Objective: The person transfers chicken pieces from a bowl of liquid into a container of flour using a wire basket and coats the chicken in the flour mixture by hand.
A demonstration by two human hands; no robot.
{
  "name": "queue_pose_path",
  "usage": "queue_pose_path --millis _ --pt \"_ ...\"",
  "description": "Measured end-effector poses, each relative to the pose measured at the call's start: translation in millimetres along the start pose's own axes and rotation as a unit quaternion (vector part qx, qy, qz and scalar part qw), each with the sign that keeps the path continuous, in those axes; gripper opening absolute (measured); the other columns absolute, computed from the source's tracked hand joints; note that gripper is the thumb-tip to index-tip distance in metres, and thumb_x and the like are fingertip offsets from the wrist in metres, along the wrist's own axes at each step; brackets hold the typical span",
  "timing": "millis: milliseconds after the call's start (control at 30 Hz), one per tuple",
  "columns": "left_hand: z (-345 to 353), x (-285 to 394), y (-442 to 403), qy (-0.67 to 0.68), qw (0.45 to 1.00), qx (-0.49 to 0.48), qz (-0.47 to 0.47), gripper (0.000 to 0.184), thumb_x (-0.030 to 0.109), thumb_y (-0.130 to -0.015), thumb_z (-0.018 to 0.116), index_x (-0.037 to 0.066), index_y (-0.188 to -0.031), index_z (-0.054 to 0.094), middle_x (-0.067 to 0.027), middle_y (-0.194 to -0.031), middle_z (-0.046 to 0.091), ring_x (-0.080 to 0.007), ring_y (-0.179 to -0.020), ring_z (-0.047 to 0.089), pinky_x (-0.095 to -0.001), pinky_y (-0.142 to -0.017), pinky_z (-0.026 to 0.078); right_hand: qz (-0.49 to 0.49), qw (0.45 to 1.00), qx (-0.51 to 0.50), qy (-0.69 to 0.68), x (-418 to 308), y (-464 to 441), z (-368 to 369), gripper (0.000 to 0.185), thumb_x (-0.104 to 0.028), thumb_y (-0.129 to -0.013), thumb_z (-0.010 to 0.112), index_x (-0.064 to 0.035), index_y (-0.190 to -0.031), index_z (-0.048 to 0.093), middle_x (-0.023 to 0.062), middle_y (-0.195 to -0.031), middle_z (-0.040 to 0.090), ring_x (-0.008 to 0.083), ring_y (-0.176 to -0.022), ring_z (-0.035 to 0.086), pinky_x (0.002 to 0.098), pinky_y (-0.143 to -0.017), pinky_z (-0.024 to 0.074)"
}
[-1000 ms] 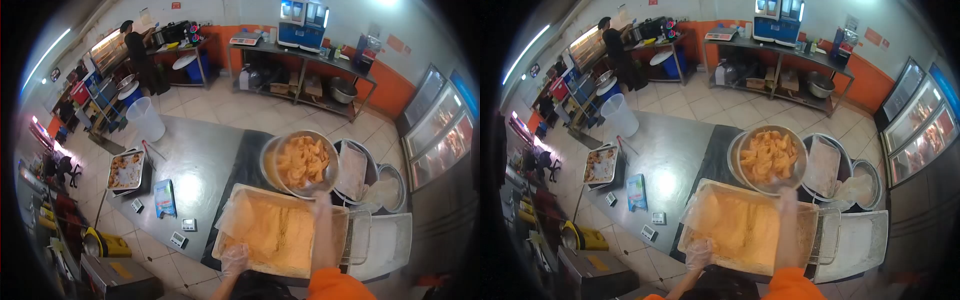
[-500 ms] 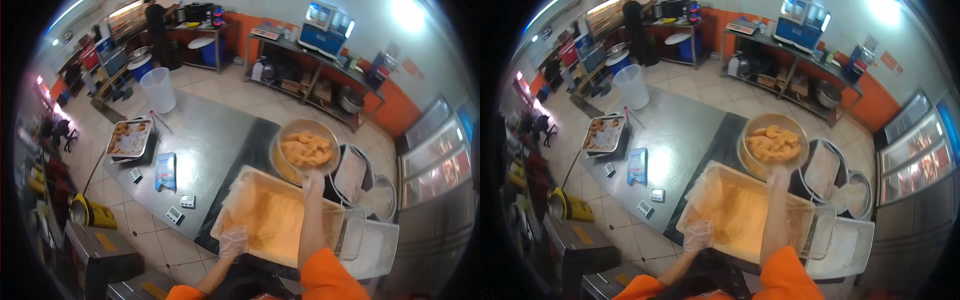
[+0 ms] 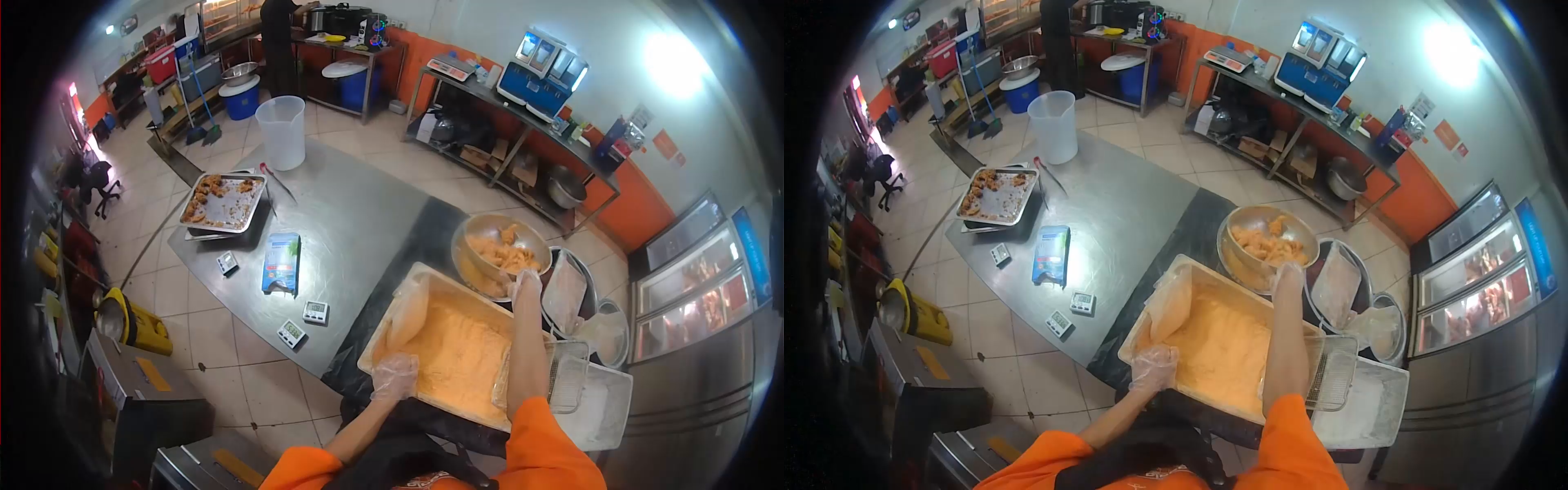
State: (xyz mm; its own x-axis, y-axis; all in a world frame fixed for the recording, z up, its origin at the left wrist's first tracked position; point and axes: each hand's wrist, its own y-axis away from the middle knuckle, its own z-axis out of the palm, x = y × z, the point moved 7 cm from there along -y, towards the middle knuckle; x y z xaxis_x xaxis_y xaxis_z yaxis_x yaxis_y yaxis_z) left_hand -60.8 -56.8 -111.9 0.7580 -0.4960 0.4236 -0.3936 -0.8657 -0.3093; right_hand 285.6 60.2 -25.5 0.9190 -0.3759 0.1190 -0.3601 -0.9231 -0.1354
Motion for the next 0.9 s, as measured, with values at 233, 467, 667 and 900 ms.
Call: queue_pose_path --millis 233,467,667,900 --pt "12.7 1.4 -0.1 -0.014 0.999 -0.032 0.017 0.003 0.011 -0.062 0.067 0.011 -0.064 0.065 -0.0084 -0.065 0.062 -0.0248 -0.059 0.064 -0.0385 -0.049 0.051 0.017 0.973 0.23 0.008 10.0 8.9 -223.9 0.04 -0.037 -0.078 0.072 0.0027 -0.084 0.069 0.0212 -0.079 0.067 0.0323 -0.072 0.065 0.0417 -0.058 0.048" --pt "25.9 -2.0 2.1 -0.047 0.999 -0.009 0.014 0.003 0.012 -0.06 0.067 0.011 -0.061 0.064 -0.0082 -0.061 0.061 -0.0225 -0.056 0.063 -0.036 -0.045 0.05 -0.022 0.766 0.175 -0.619 68.4 -14.6 -329.2 0.026 -0.014 -0.095 0.047 0.0043 -0.111 0.057 0.0141 -0.102 0.061 0.0242 -0.091 0.06 0.0378 -0.076 0.0541" --pt "15.2 2.0 3.3 -0.056 0.997 -0.036 0.026 0.004 0.012 -0.061 0.065 0.011 -0.06 0.061 -0.0074 -0.058 0.058 -0.0223 -0.054 0.061 -0.0357 -0.044 0.048 -0.023 0.862 0.304 -0.405 101.2 -3.5 -224.3 0.028 -0.021 -0.088 0.055 0.0019 -0.103 0.061 0.0172 -0.1 0.064 0.0291 -0.089 0.062 0.0355 -0.08 0.0515" --pt "-0.1 6.7 -3.9 -0.013 0.999 -0.009 0.031 0.002 0.011 -0.064 0.064 0.01 -0.064 0.062 -0.0088 -0.063 0.059 -0.0254 -0.061 0.063 -0.0383 -0.051 0.05 0.327 0.751 -0.025 -0.573 43.6 29.7 82.8 0.032 -0.025 -0.091 0.051 -0.0051 -0.116 0.054 0.015 -0.111 0.059 0.0351 -0.098 0.057 0.0481 -0.081 0.0511"
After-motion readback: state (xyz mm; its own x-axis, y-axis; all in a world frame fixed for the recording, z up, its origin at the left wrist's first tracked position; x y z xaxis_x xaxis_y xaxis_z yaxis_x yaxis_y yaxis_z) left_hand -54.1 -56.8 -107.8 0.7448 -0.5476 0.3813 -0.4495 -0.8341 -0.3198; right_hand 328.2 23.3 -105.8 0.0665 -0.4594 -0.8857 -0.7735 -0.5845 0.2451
